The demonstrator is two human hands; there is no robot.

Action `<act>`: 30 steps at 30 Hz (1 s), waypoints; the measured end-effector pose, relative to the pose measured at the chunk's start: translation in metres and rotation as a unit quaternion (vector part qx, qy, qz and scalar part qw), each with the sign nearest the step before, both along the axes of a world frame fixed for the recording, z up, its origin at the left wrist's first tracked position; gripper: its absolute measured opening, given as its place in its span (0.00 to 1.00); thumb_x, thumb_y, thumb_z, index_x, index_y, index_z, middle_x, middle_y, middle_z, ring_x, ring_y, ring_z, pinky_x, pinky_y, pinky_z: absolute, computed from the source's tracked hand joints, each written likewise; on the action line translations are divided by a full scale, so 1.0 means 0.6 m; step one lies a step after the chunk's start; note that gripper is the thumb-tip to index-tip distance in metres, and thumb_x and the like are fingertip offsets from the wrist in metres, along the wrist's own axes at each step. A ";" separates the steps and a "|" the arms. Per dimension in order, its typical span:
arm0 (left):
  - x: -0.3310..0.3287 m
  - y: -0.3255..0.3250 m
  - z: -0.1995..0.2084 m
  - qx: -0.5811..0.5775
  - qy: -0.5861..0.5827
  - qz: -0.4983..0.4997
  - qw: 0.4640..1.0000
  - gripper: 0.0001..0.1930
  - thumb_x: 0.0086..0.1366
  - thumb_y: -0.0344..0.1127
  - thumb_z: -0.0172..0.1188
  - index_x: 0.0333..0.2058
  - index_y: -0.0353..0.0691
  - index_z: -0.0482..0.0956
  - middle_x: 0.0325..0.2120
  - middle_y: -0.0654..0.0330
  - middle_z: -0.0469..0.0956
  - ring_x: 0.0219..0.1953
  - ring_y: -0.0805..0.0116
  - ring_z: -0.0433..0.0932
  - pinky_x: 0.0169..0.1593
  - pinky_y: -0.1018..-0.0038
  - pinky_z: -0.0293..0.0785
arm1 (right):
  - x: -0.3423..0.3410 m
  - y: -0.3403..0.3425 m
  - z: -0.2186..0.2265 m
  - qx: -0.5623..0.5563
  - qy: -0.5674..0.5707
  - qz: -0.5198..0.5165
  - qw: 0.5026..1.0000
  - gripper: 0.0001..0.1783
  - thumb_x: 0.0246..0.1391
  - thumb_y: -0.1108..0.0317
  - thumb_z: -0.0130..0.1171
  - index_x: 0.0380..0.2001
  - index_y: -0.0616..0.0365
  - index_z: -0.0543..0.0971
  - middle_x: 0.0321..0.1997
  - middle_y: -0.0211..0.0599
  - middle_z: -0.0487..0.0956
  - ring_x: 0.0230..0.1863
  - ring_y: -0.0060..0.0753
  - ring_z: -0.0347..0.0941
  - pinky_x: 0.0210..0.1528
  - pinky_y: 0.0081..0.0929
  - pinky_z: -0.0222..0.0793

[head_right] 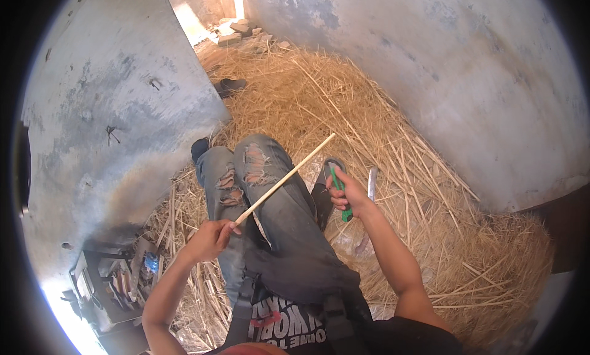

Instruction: The person shaves a wooden stick using a large knife and then a small green-handled knife.

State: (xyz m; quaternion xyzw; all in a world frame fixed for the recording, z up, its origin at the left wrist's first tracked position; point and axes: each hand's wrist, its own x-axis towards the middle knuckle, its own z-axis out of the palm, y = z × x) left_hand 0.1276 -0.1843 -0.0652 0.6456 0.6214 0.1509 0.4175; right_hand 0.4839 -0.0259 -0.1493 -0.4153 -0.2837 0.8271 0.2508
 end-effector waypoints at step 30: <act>0.050 0.059 -0.014 0.059 0.008 -0.022 0.998 0.22 0.77 0.41 0.43 0.32 0.33 0.82 0.26 0.42 0.80 0.34 0.40 0.79 0.41 0.55 0.74 | -0.115 -0.009 0.021 0.492 -0.370 -0.016 0.788 0.31 0.69 0.46 0.45 0.29 0.66 0.76 0.20 0.54 0.73 0.24 0.50 0.69 0.32 0.41 0.65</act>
